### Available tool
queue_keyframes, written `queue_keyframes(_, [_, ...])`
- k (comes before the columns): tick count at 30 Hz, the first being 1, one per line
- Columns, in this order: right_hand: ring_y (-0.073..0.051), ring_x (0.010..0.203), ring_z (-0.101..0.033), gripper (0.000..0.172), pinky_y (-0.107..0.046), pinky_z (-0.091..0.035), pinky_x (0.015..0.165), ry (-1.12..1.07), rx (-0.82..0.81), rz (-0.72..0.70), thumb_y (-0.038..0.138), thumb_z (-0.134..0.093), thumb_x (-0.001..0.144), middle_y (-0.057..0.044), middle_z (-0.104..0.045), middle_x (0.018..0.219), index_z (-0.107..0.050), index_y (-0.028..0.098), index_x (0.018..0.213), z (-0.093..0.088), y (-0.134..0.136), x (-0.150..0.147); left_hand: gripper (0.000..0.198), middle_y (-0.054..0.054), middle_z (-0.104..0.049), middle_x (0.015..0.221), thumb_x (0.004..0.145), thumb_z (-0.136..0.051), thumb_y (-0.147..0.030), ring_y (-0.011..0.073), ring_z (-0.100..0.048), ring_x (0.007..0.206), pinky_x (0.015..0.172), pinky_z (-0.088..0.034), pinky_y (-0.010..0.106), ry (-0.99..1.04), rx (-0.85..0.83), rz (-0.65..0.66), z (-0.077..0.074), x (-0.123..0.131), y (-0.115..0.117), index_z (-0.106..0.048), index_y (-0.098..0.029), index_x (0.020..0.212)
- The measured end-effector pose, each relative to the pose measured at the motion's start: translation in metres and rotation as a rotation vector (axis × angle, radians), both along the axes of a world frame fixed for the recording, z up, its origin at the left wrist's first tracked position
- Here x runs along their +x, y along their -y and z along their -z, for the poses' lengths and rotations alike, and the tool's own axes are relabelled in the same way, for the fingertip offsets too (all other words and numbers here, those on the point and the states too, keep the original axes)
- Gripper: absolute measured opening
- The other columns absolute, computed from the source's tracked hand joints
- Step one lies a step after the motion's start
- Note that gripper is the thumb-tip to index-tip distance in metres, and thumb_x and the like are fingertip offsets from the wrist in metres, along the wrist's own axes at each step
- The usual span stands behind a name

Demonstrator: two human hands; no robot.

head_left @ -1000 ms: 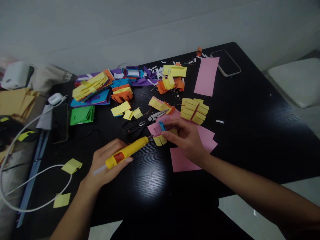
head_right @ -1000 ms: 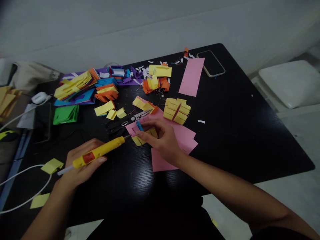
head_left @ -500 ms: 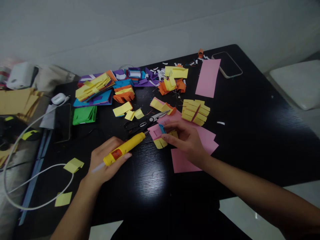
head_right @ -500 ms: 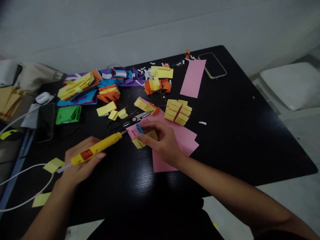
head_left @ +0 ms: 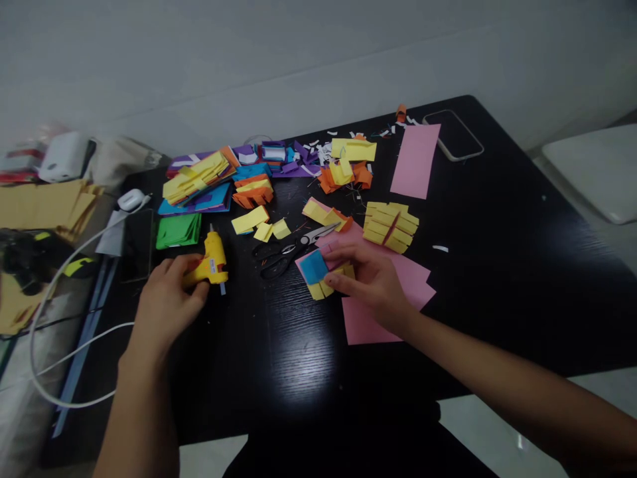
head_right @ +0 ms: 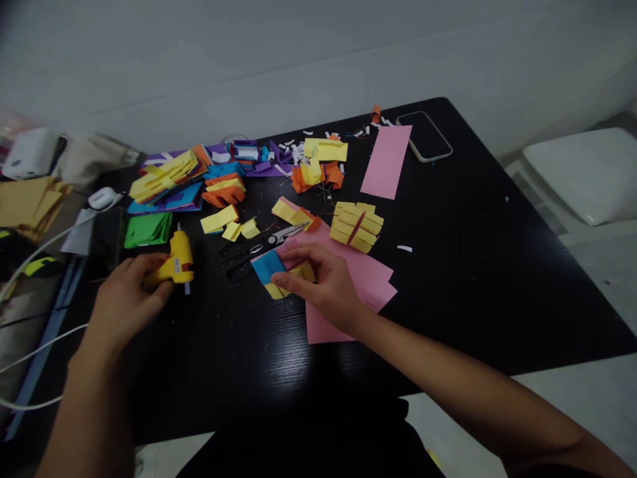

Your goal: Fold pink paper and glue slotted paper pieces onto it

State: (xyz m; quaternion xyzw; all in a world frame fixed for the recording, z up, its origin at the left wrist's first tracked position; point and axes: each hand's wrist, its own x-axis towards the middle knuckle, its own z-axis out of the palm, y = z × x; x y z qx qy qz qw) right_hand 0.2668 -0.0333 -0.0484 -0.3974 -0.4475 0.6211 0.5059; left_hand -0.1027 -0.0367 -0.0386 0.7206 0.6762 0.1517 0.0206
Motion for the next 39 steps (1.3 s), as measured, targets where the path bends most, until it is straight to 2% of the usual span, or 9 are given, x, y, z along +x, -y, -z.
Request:
queue_keyframes(4, [-0.024, 0.108, -0.072, 0.022, -0.043, -0.062, 0.097, -0.002, 0.044, -0.005, 0.046, -0.092, 0.084, -0.005, -0.077, 0.113, -0.084, 0.031, 0.099, -0.004, 0.001, 0.0, 0.037, 0.003, -0.06, 0.095, 0.082, -0.069, -0.023, 0.0299, -0.062, 0.093, 0.081, -0.048, 0.042, 0.071, 0.007, 0.013, 0.007, -0.002, -0.001, -0.071, -0.029, 0.117])
queue_keyframes(8, [-0.024, 0.111, -0.072, 0.013, -0.044, -0.06, 0.102, 0.016, 0.056, 0.031, 0.038, -0.091, 0.086, -0.005, -0.078, 0.108, -0.082, 0.029, 0.091, -0.005, 0.002, 0.0, 0.037, 0.006, -0.062, 0.105, 0.082, -0.069, -0.022, 0.035, -0.062, 0.109, 0.095, -0.049, 0.05, 0.077, 0.027, -0.026, -0.008, 0.018, 0.003, -0.074, -0.026, 0.118])
queue_keyframes(11, [-0.02, 0.09, -0.07, 0.02, -0.037, -0.062, 0.082, -0.005, 0.006, 0.02, 0.035, -0.093, 0.081, -0.003, -0.074, 0.094, -0.076, 0.026, 0.085, -0.004, 0.004, -0.002, 0.027, 0.007, -0.066, 0.119, 0.096, -0.062, -0.026, 0.0341, -0.063, 0.122, 0.106, -0.048, 0.051, 0.154, 0.083, -0.039, -0.03, 0.056, 0.014, -0.072, -0.025, 0.121])
queue_keyframes(14, [-0.013, 0.069, -0.06, 0.032, -0.029, -0.055, 0.062, -0.064, -0.05, 0.01, 0.034, -0.096, 0.077, 0.003, -0.066, 0.083, -0.067, 0.024, 0.084, -0.004, 0.006, -0.005, 0.03, 0.004, -0.076, 0.115, 0.099, -0.069, -0.038, 0.0258, -0.072, 0.108, 0.097, -0.056, 0.042, 0.432, -0.031, 0.128, -0.043, 0.105, 0.024, -0.07, -0.026, 0.126])
queue_keyframes(16, [-0.01, 0.064, -0.057, 0.041, -0.025, -0.052, 0.058, -0.097, -0.08, 0.015, 0.033, -0.098, 0.074, 0.006, -0.062, 0.08, -0.061, 0.025, 0.088, -0.004, 0.007, -0.007, 0.039, 0.003, -0.079, 0.113, 0.095, -0.075, -0.04, 0.0228, -0.074, 0.103, 0.094, -0.059, 0.037, 0.597, -0.162, 0.223, -0.042, 0.135, 0.027, -0.069, -0.025, 0.131])
queue_keyframes(19, [-0.01, 0.062, -0.056, 0.052, -0.024, -0.051, 0.057, -0.105, -0.13, 0.026, 0.032, -0.102, 0.067, 0.008, -0.061, 0.079, -0.057, 0.027, 0.094, -0.004, 0.008, -0.008, 0.024, 0.001, -0.08, 0.097, 0.089, -0.084, -0.038, 0.0182, -0.073, 0.086, 0.079, -0.059, 0.029, 0.763, -0.206, 0.206, -0.031, 0.161, 0.026, -0.077, -0.022, 0.107])
queue_keyframes(23, [-0.013, 0.069, -0.064, 0.047, -0.028, -0.058, 0.065, -0.073, -0.139, -0.033, 0.036, -0.103, 0.065, 0.005, -0.066, 0.079, -0.066, 0.025, 0.092, -0.001, 0.006, -0.007, 0.015, 0.0, -0.079, 0.078, 0.089, -0.084, -0.035, 0.0141, -0.069, 0.067, 0.064, -0.055, 0.024, 0.926, -0.246, 0.143, -0.017, 0.165, 0.024, -0.079, -0.021, 0.089])
queue_keyframes(29, [-0.017, 0.076, -0.074, 0.033, -0.033, -0.064, 0.075, -0.024, -0.149, -0.145, 0.04, -0.101, 0.07, -0.001, -0.079, 0.084, -0.08, 0.022, 0.088, -0.002, 0.002, -0.003, 0.008, -0.001, -0.081, 0.076, 0.087, -0.085, -0.028, 0.0137, -0.074, 0.068, 0.065, -0.057, 0.022, 0.991, -0.277, 0.134, -0.015, 0.154, 0.024, -0.081, -0.021, 0.086])
queue_keyframes(39, [-0.015, 0.073, -0.074, 0.033, -0.029, -0.061, 0.071, 0.032, -0.233, -0.153, 0.041, -0.102, 0.069, -0.001, -0.08, 0.08, -0.08, 0.021, 0.081, -0.004, -0.001, -0.002, 0.014, -0.001, -0.075, 0.07, 0.089, -0.082, -0.033, 0.011, -0.064, 0.058, 0.055, -0.049, 0.02, 0.977, -0.237, 0.103, -0.007, 0.157, 0.025, -0.079, -0.019, 0.089])
